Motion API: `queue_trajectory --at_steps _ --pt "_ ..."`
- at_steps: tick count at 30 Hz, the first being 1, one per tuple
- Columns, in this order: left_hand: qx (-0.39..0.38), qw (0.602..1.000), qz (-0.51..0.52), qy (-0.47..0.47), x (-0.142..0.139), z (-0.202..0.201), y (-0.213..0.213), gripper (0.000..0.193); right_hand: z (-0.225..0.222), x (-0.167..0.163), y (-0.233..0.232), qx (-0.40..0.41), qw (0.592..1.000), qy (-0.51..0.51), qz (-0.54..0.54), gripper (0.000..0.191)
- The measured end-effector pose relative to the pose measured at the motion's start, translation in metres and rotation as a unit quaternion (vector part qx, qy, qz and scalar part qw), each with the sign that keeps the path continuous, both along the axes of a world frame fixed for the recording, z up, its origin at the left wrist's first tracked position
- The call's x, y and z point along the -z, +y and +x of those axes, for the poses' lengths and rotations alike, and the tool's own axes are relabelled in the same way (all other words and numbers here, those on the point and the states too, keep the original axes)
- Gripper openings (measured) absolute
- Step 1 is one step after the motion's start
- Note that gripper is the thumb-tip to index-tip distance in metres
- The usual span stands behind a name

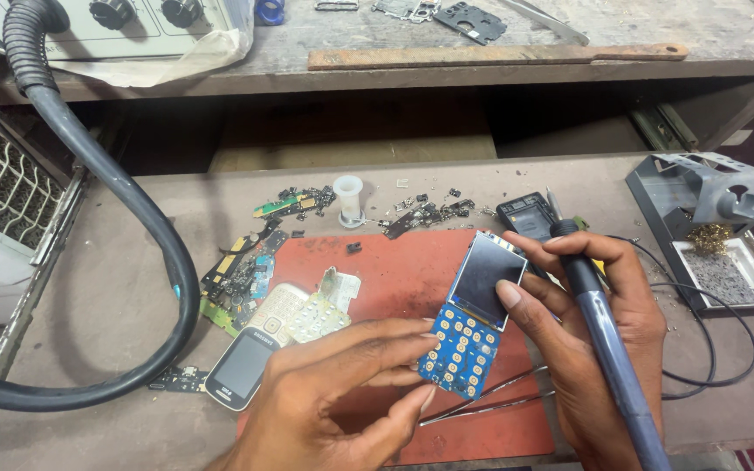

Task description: The person uses a hot air gun to heat a mobile phone circuit board, then flips and inspects it. They place the board down, move a phone casing aside, and apply flux from a syringe onto the board's surface.

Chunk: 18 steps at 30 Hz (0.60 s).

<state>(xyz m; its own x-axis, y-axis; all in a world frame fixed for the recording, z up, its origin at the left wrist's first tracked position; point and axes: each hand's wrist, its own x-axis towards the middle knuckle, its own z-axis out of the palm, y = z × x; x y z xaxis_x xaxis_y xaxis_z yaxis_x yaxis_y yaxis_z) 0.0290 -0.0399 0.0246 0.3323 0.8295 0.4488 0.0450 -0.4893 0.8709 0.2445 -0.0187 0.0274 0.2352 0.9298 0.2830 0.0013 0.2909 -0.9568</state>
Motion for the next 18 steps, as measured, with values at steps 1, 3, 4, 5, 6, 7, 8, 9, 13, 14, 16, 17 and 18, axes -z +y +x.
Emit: queue_trajectory --at_steps 1,3,4,5,6,7,8,9,13,14,16,17,18 --pt "-0.007 1.0 0.004 -0.001 0.0006 0.0011 0.0001 0.037 -0.0001 0.0 0.0001 0.0 1.0 0.001 0.002 0.043" --pt "-0.02 1.0 0.013 -0.002 0.002 0.0029 -0.0004 0.038 -0.0006 0.0003 -0.0002 0.001 1.0 0.004 0.005 0.043" --pt "-0.022 1.0 0.016 -0.004 0.0025 0.0035 0.0002 0.038 -0.0003 0.0001 0.0 0.003 1.0 0.005 0.002 0.043" --pt "-0.024 1.0 0.019 -0.006 0.0029 0.004 0.0003 0.038 -0.0002 0.0 -0.0003 0.005 1.0 0.005 -0.001 0.043" --pt "-0.026 0.999 0.021 -0.007 0.0033 0.0042 0.0 0.038 -0.0001 -0.0001 -0.0008 0.008 1.0 0.006 -0.004 0.043" --pt "-0.028 0.999 0.019 -0.007 0.0037 0.0046 -0.0009 0.038 0.0 -0.0002 -0.0011 0.005 1.0 0.005 0.0 0.043" --pt "-0.03 0.999 0.018 -0.007 0.0038 0.0052 -0.0012 0.039 0.0003 -0.0004 -0.0005 0.002 1.0 0.005 0.005 0.043" --pt "-0.032 0.999 0.016 -0.006 0.0038 0.0053 -0.0017 0.039 0.0004 -0.0005 -0.0002 -0.002 1.0 0.005 0.009 0.043" --pt "-0.031 0.999 0.008 -0.003 0.0039 0.0049 -0.0034 0.038 0.0008 -0.0007 0.0002 0.009 1.0 -0.003 -0.001 0.043" --pt "-0.031 0.999 0.009 0.0 0.0042 0.0044 -0.0039 0.038 0.0008 -0.0007 0.0001 0.01 1.0 -0.006 -0.002 0.043" --pt "-0.033 0.999 0.018 0.006 0.0051 0.0038 -0.004 0.038 0.0007 -0.0006 0.0003 0.009 1.0 -0.009 -0.001 0.043" --pt "-0.034 0.999 0.025 0.009 0.0056 0.0038 -0.004 0.037 0.0006 -0.0006 0.0004 0.008 1.0 -0.01 0.0 0.043" --pt "-0.035 0.999 0.033 0.011 0.0061 0.0037 -0.0041 0.037 0.0005 -0.0005 0.0002 0.006 1.0 -0.01 0.001 0.043"
